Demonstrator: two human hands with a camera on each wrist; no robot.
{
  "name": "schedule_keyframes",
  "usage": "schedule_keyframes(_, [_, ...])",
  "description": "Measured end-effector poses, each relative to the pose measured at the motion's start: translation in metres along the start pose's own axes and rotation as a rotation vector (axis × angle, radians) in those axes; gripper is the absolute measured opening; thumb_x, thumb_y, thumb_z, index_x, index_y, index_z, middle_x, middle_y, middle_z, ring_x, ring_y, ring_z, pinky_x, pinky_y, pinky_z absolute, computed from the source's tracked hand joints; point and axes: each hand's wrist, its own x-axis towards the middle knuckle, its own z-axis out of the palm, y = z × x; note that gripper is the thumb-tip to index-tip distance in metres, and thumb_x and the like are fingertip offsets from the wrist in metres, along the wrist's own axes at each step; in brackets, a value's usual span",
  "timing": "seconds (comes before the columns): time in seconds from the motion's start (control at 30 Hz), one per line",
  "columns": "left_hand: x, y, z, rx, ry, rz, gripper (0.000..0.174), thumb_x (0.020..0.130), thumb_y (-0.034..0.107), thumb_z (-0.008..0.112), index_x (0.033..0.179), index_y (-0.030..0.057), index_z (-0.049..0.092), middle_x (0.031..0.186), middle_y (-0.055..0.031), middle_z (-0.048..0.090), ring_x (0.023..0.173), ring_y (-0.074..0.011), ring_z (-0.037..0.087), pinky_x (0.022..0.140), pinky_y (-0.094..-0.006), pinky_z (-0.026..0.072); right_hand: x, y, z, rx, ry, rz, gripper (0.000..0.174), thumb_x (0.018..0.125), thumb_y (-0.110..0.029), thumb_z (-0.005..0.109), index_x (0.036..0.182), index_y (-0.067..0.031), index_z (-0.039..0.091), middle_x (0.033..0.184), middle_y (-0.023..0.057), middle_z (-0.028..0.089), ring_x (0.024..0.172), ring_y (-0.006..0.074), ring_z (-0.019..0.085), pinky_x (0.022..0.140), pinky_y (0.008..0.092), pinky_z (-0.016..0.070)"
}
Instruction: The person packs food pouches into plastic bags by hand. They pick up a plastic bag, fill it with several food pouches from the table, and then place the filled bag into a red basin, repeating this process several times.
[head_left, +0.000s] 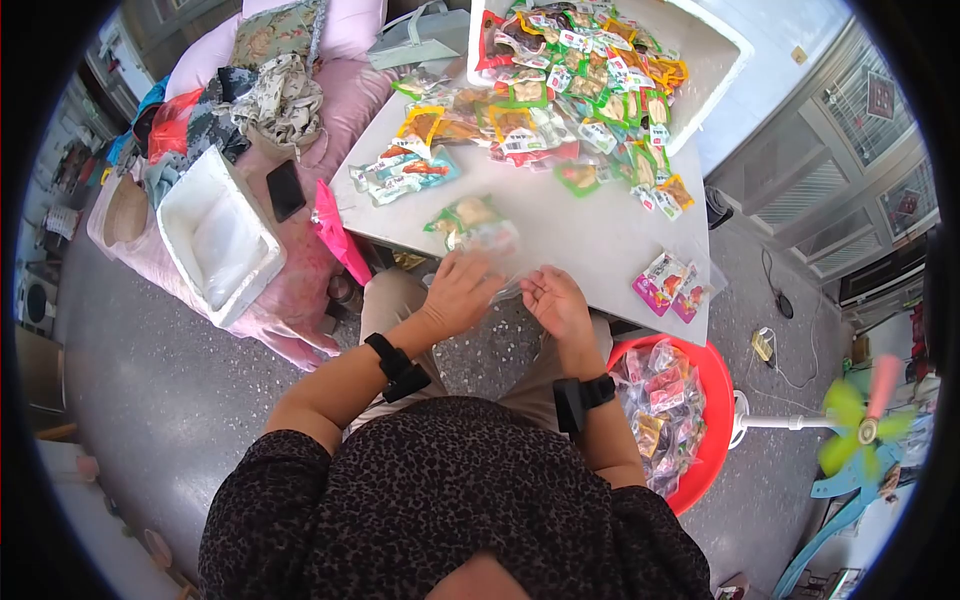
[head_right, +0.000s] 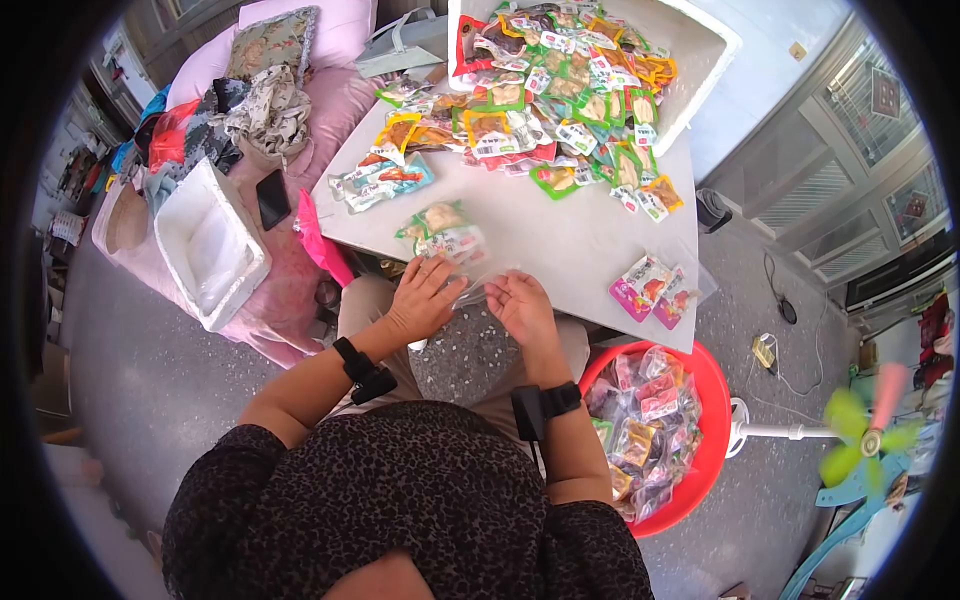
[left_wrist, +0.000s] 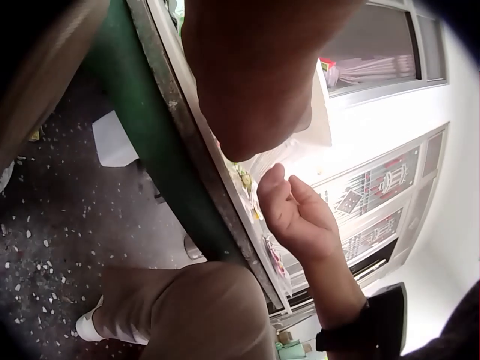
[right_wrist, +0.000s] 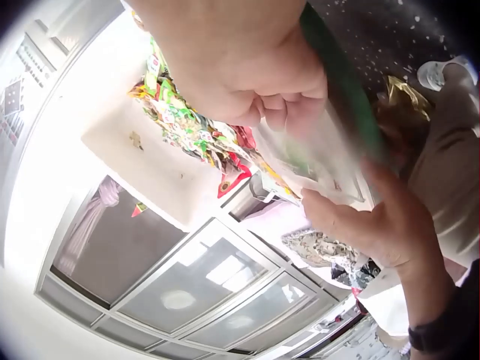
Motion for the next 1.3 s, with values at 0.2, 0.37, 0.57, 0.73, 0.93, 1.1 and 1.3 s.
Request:
schedule_keyframes(0.2, [0.005, -0.009, 0.005, -0.035, 0.001, 0.002, 0.034, 0.062, 0.007, 0.058, 0.096, 0.0082, 0.053, 0.106, -0.0113, 0.046, 0.105, -0.0294, 0.040, 0.089, -0.0415, 0.0304, 0.000, -0.014, -0.004, -0.477, 0.279, -0.310, 0.019, 0.077, -0.008, 0.050, 0.095, -0.0050, 0.045, 0.086, 0.0065, 0.052, 0.077, 0.0154, 0.052, 0.061, 0.0249, 0.0431])
schedule_keyframes(0.37, [0.025, -0.018, -0.023, -0.245, 0.087, -0.052, 0.030, 0.068, 0.001, 0.052, 0.098, 0.0035, 0.052, 0.100, -0.0127, 0.050, 0.101, -0.0292, 0.043, 0.087, -0.0374, 0.0333, 0.014, -0.026, -0.017, -0.939, 0.182, -0.618, 0.036, 0.072, -0.006, 0.056, 0.105, -0.0009, 0.041, 0.094, 0.0060, 0.049, 0.087, 0.0158, 0.049, 0.067, 0.0249, 0.0427])
schedule_keyframes(0.57, [0.062, -0.043, -0.073, -1.045, -0.160, -0.652, 0.022, 0.085, 0.010, 0.039, 0.101, -0.0009, 0.049, 0.094, -0.0049, 0.054, 0.085, -0.0116, 0.049, 0.078, -0.0237, 0.0383, 0.008, -0.053, 0.038, -1.094, 0.005, -0.567, 0.057, 0.068, -0.010, 0.061, 0.117, -0.0012, 0.032, 0.114, 0.0114, 0.040, 0.103, 0.0192, 0.042, 0.079, 0.0281, 0.0381])
schedule_keyframes(0.73, [0.071, -0.063, -0.069, -1.168, -0.234, -0.585, 0.020, 0.083, 0.011, 0.042, 0.097, -0.0003, 0.050, 0.088, -0.0058, 0.055, 0.083, -0.0122, 0.050, 0.073, -0.0249, 0.0406, 0.005, -0.056, 0.071, -1.044, -0.142, -0.493, 0.049, 0.070, -0.009, 0.058, 0.113, 0.0010, 0.037, 0.112, 0.0114, 0.042, 0.098, 0.0173, 0.043, 0.077, 0.0262, 0.0385])
schedule_keyframes(0.93, [0.078, -0.056, -0.072, -1.532, -0.263, -0.731, 0.017, 0.082, 0.012, 0.043, 0.092, 0.0000, 0.051, 0.083, -0.0067, 0.055, 0.079, -0.0116, 0.051, 0.072, -0.0248, 0.0406, -0.002, -0.060, 0.071, -0.781, -0.209, -0.402, 0.006, 0.076, -0.008, 0.053, 0.077, -0.0025, 0.051, 0.076, 0.0055, 0.058, 0.068, 0.0101, 0.052, 0.064, 0.0224, 0.0416])
schedule_keyframes(1.1, [0.074, -0.057, -0.040, -1.365, -0.179, -0.740, 0.019, 0.080, 0.014, 0.048, 0.092, -0.0001, 0.050, 0.083, -0.0073, 0.055, 0.082, -0.0128, 0.050, 0.075, -0.0258, 0.0394, 0.006, -0.064, 0.064, -0.809, -0.096, -0.435, 0.005, 0.078, -0.008, 0.049, 0.075, -0.0035, 0.049, 0.072, 0.0044, 0.057, 0.066, 0.0089, 0.052, 0.058, 0.0209, 0.0409])
schedule_keyframes(1.3, [0.065, -0.048, -0.011, -1.485, -0.124, -0.757, 0.016, 0.078, 0.016, 0.052, 0.090, 0.0039, 0.053, 0.084, -0.0017, 0.054, 0.081, -0.0075, 0.046, 0.072, -0.0225, 0.0370, 0.010, -0.065, 0.055, -0.690, 0.017, -0.400, 0.004, 0.079, -0.008, 0.048, 0.078, -0.0039, 0.048, 0.074, 0.0046, 0.056, 0.068, 0.0103, 0.053, 0.058, 0.0211, 0.0404])
